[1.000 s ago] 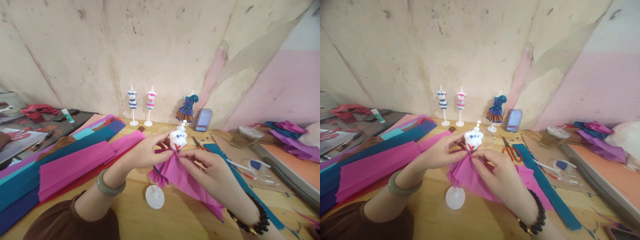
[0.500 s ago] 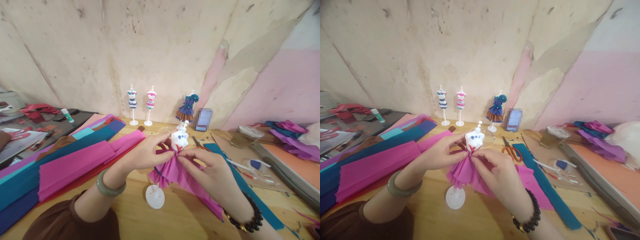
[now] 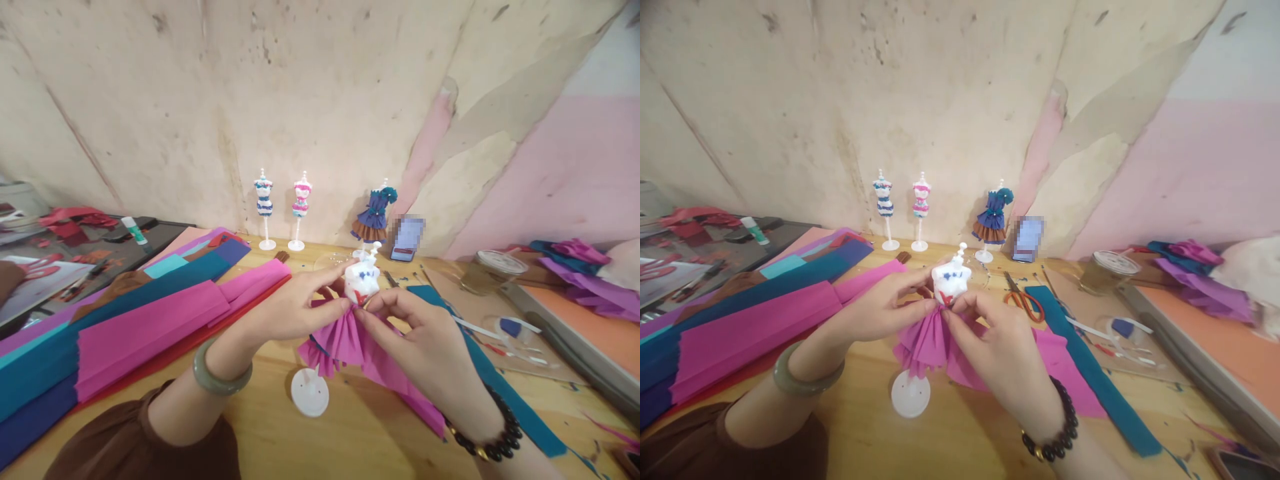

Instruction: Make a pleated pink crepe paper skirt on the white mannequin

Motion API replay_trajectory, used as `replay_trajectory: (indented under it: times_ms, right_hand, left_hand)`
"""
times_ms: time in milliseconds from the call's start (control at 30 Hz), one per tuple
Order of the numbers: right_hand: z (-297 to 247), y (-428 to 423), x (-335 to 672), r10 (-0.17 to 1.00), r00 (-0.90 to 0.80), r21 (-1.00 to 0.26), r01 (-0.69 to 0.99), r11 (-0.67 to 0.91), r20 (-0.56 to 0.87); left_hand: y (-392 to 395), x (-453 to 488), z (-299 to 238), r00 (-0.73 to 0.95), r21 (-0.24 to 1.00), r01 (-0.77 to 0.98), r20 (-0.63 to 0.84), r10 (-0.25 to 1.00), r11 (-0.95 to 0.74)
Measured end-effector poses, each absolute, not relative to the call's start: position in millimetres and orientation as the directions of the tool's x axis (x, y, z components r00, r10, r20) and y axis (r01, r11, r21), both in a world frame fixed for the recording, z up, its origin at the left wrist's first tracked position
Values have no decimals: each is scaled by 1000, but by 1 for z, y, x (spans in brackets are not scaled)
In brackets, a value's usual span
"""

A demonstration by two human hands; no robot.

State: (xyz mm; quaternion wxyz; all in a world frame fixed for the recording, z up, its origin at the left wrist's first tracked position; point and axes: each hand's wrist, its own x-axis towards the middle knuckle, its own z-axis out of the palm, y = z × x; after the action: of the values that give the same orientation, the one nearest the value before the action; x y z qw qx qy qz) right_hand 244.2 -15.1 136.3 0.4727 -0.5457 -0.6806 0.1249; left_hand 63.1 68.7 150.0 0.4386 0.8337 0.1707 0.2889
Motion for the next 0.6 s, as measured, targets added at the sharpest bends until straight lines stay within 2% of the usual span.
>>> replay_trajectory:
  times_ms: [300,600]
  right_hand:
    - [134,-14,243,896,107,-774,556,305,430]
    - [132,-10,247,899,44,-758,558,339,435]
  left_hand:
    - [68,68,145,742,800,76,354,570,-595]
    - [68,68,145,743,763,138,342,576,-631]
